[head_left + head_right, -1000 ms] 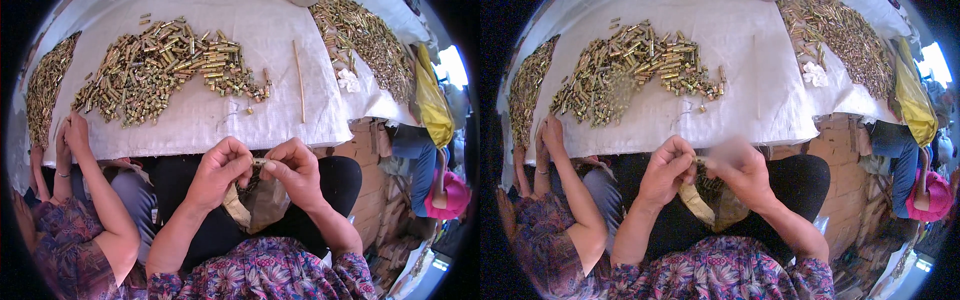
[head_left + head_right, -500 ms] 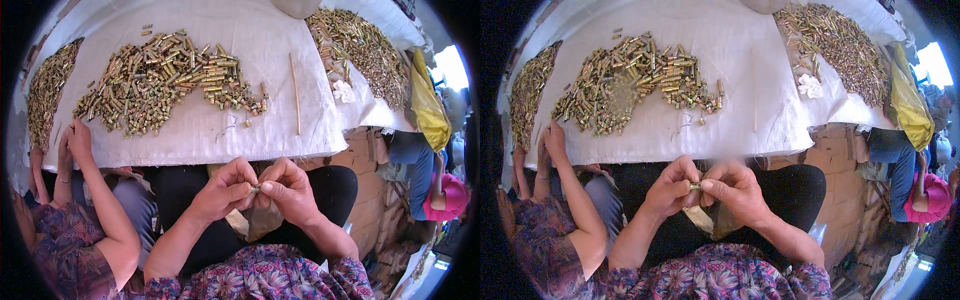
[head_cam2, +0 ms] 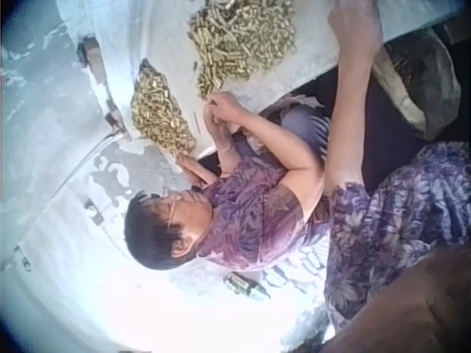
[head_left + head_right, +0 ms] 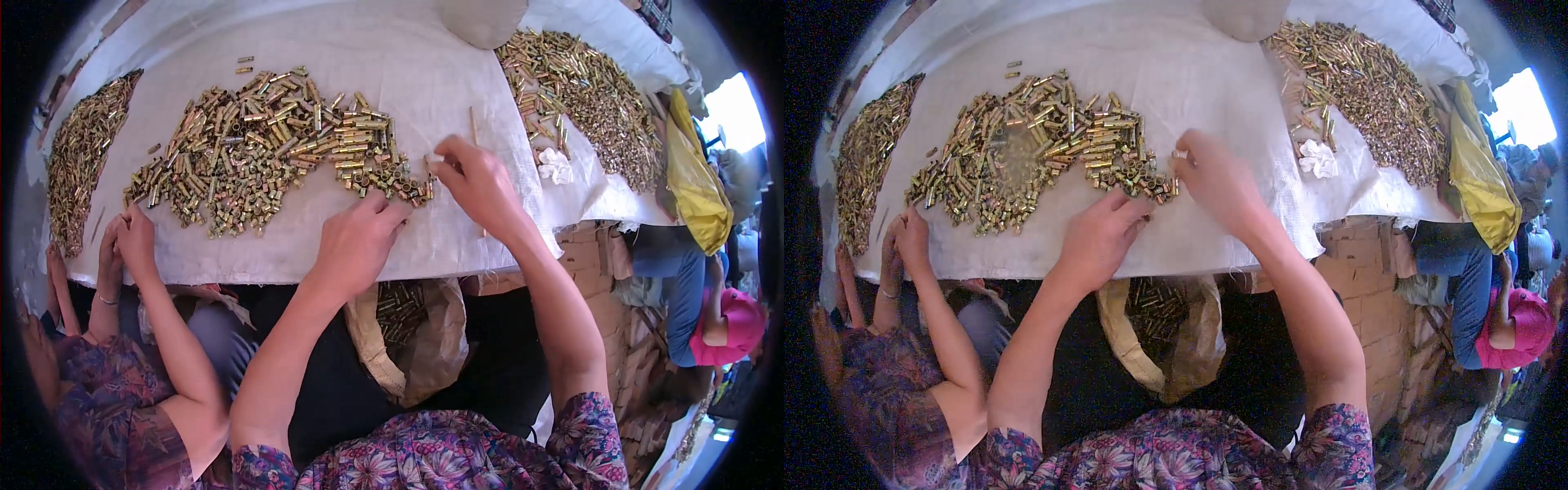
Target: The person assembles metal hardware by fitting small metal components into cylindrical metal casings by hand, using a wooden stick to push parts inside the casings, and gathering pieces on the table.
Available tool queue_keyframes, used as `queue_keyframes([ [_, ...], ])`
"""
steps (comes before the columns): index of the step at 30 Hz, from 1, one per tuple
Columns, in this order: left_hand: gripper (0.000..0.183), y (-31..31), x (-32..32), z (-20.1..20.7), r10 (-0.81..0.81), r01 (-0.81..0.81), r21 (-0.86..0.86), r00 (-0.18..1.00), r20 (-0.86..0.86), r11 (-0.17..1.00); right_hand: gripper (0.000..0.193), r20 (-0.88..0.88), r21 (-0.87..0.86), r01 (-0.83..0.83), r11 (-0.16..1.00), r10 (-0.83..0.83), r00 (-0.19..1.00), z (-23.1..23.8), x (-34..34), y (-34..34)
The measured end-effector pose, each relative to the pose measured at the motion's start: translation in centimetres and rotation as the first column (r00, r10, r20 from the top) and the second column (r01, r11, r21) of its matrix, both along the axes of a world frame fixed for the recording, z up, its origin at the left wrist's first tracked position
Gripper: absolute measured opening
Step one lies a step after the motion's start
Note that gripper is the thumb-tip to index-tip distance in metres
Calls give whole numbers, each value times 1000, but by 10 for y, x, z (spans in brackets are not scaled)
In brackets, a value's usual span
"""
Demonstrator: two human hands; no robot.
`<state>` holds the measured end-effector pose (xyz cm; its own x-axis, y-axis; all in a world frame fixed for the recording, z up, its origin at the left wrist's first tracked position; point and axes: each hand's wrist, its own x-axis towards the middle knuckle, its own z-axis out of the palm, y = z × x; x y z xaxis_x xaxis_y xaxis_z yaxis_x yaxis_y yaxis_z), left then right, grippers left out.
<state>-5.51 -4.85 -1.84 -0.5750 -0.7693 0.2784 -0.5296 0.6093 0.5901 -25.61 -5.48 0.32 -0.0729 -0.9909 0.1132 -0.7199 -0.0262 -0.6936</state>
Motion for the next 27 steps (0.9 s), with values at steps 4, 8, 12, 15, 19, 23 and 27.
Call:
queue_keyframes([
  [4, 15, -5, -4, -7, 42, -25, -111, 987, 158, 994, 20, -260, -53, -110, 993, 93, 961, -26, -2, -32],
  [8, 14, -4, -1, -6, 35, -35, -7, 997, 62, 999, 21, -276, 13, -110, 994, 110, 955, -29, -5, -37],
  [12, 11, -2, 14, -6, 68, -31, 260, 988, -136, 965, 18, 163, 37, -2, 999, -5, 987, -19, -8, -14],
  [15, 9, 7, 22, -5, 165, 118, 653, 920, -356, 748, 14, 530, 113, 26, 993, -83, 844, -3, 1, 22],
  [19, 7, 18, 21, 3, 247, 303, 756, 819, -518, 580, 12, 736, 128, 28, 991, -114, 667, -3, 19, 63],
  [23, 5, 27, 18, 10, 302, 397, 777, 758, -578, 489, 10, 844, 164, 35, 986, -159, 512, -9, 34, 82],
  [27, 7, 32, 21, 12, 310, 408, 771, 744, -591, 490, 9, 830, 142, 23, 990, -132, 542, -11, 39, 90],
])
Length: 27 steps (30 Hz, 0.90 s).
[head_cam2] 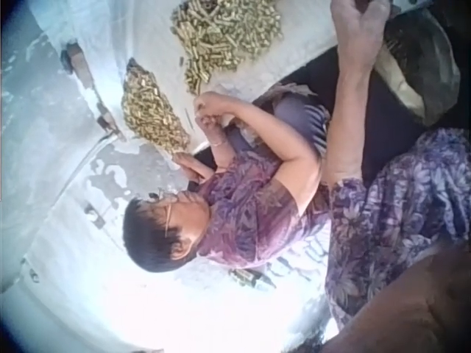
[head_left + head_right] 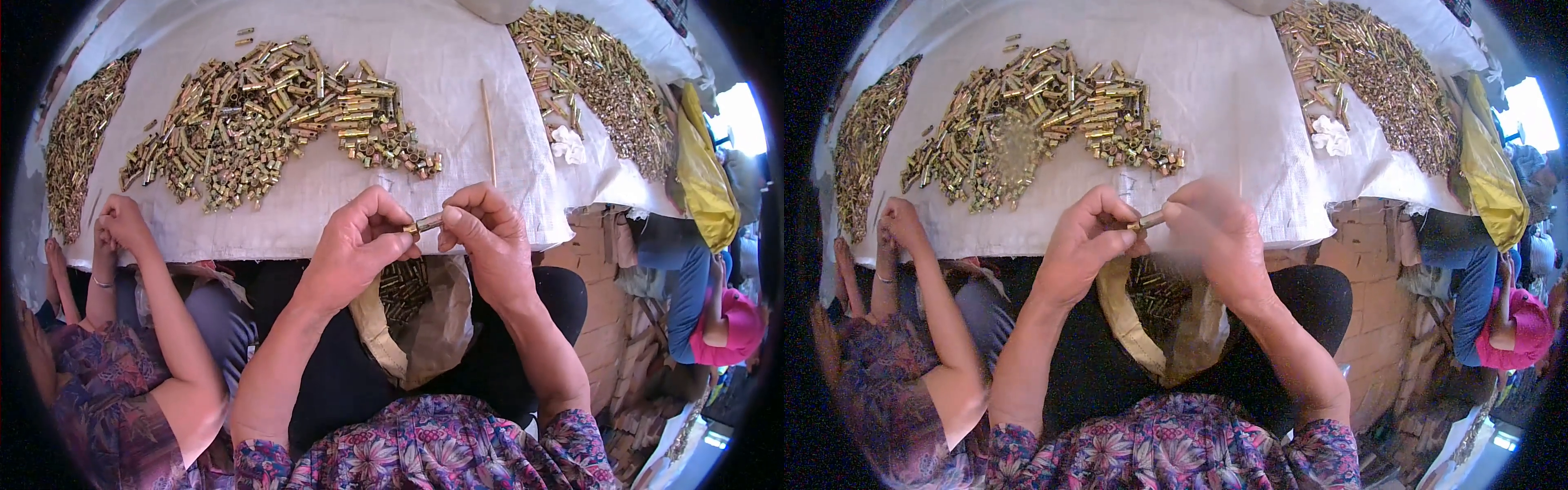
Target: The person assembles metal hardware by fitting small metal components into cylindrical metal casings by hand, using a wooden stick to push parts inside the casings, and gathering pieces on the table.
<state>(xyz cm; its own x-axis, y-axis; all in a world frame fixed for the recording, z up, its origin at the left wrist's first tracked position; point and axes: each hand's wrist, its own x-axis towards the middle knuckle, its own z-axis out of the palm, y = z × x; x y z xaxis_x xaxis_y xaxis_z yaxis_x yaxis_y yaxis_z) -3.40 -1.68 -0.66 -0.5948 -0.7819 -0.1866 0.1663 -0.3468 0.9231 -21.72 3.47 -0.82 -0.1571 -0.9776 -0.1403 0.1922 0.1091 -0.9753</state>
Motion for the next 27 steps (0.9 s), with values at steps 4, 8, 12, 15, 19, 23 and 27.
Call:
queue_keyframes([
  [4, 8, 2, 2, 1, 7, -7, 4, 1000, -29, 1000, 8, 3, 48, -35, 998, 35, 999, -4, 1, 4],
  [8, 9, 2, 5, -2, -29, 29, -10, 999, -36, 1000, 8, 80, 84, -35, 996, 28, 996, -4, 2, 6],
  [12, 10, 4, 8, -1, -20, 20, -23, 1000, 2, 1000, 8, 106, 66, -64, 996, 57, 993, -10, -1, 10],
  [15, 12, 6, 12, 2, -49, 73, -221, 993, 111, 973, 8, 243, 81, -135, 987, 112, 964, -12, -3, 11],
  [19, 17, 9, 15, 3, -156, 218, -338, 967, 200, 916, 10, 509, 152, -272, 950, 161, 846, -11, -2, 19],
  [23, 24, 15, 14, 2, -300, 293, -154, 954, -24, 944, 14, 658, 126, -410, 903, 233, 716, -3, 0, 26],
  [27, 24, 15, 19, 3, -347, 342, -153, 938, -6, 927, 16, 669, 135, -400, 907, 214, 712, 2, 7, 32],
])
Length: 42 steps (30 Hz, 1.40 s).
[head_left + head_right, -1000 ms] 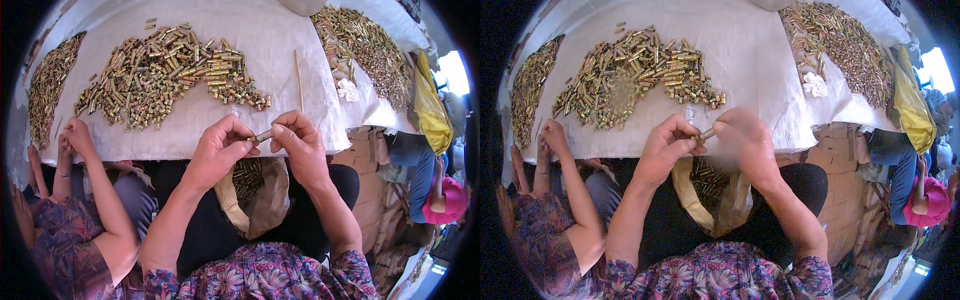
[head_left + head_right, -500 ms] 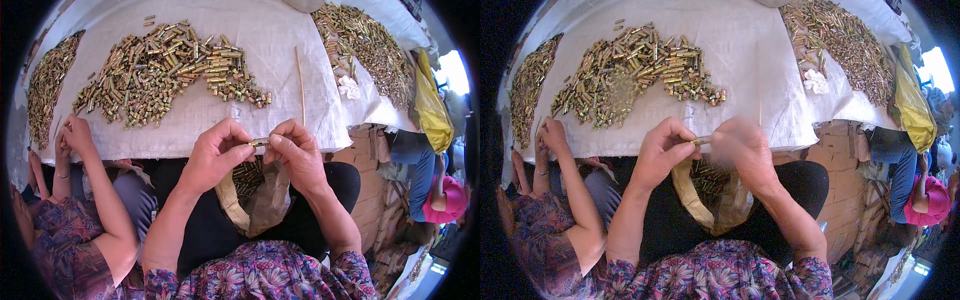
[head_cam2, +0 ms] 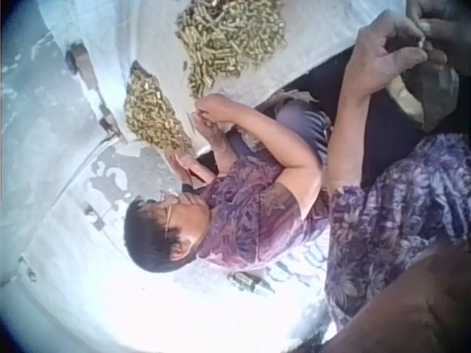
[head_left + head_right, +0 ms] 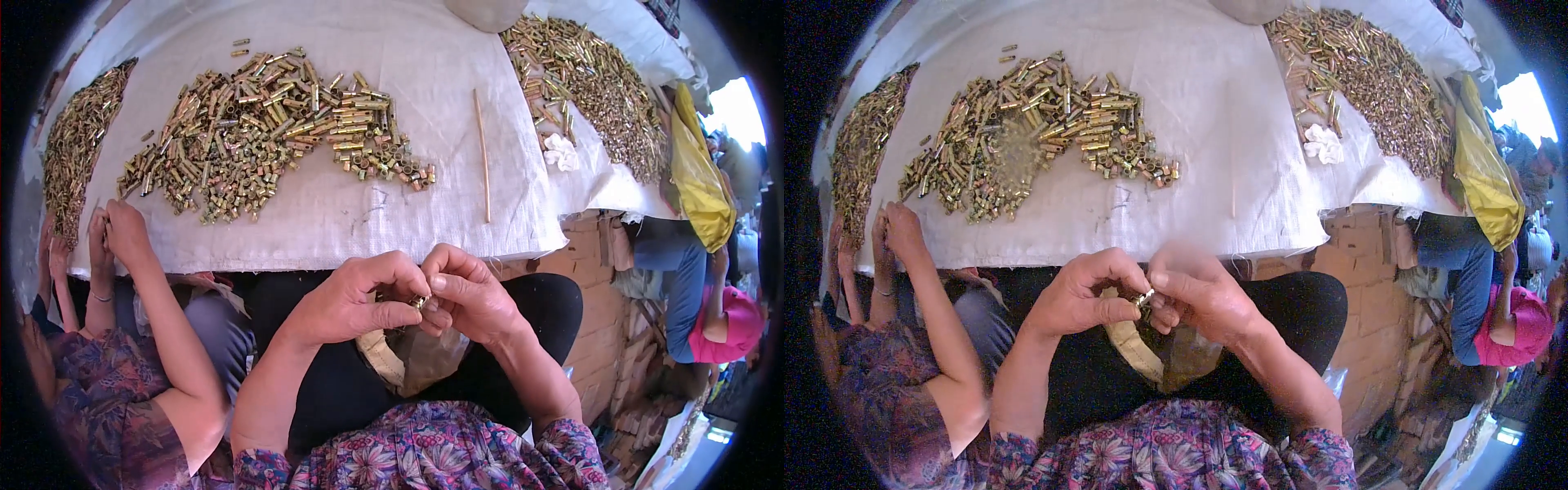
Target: The person assembles metal hardware by fitting small metal components into cylindrical metal casings by hand, using a wooden stick to push parts inside the casings, and gathering pieces on the table.
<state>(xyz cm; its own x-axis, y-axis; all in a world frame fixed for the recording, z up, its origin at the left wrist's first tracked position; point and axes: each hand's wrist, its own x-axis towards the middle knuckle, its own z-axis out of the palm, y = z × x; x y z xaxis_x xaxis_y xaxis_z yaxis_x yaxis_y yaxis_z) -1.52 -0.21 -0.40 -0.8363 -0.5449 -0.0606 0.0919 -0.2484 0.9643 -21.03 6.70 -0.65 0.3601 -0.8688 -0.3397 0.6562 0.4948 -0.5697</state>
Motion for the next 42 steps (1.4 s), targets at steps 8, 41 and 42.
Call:
queue_keyframes([
  [8, 21, 7, -6, -6, 62, -62, -13, 998, 0, 998, 13, -202, -43, 116, 992, -123, 972, 4, 3, 6],
  [41, 20, -96, -11, -15, 797, 5, -900, 464, 387, 435, 29, -779, -105, -602, 792, -441, -445, 4, 0, -187],
  [42, 20, -96, -11, -15, 796, 6, -901, 466, 387, 434, 29, -779, -105, -600, 793, -441, -447, 3, -1, -187],
])
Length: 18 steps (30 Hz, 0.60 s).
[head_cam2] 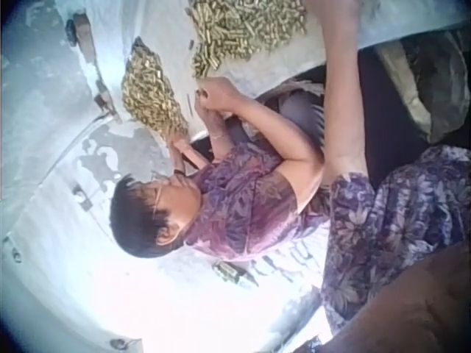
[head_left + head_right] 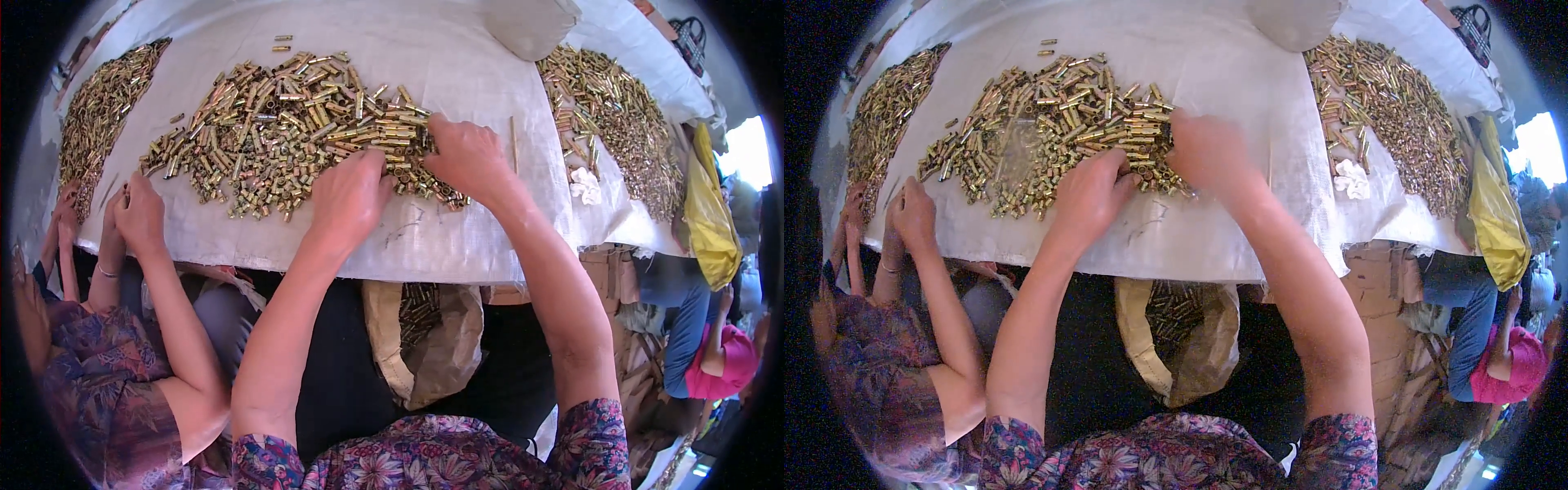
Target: The person assembles metal hardware by fitting small metal components into cylindrical metal casings by hand, using a wooden stick to push parts inside the casings, and gathering pieces on the table.
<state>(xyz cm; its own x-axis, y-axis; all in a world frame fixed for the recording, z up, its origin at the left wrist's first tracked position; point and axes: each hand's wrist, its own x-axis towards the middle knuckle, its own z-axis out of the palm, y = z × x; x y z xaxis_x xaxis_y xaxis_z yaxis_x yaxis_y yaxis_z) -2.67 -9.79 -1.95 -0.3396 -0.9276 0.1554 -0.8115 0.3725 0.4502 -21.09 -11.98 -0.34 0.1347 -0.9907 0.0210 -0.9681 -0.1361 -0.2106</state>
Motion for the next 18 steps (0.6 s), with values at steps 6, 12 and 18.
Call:
queue_keyframes([
  [6, 20, 2, 12, -6, -4, 8, 91, 999, -48, 996, 28, -7, -17, 38, 999, -38, 999, -5, 1, 5],
  [12, 22, 6, 9, 2, 31, -26, 56, 995, -95, 998, 32, 179, -63, 54, 997, -42, 983, -14, -15, 23],
  [18, 19, 4, 7, -7, -30, 30, -30, 999, -20, 999, 32, 734, 169, 114, 979, -202, 648, 1, -11, 50],
])
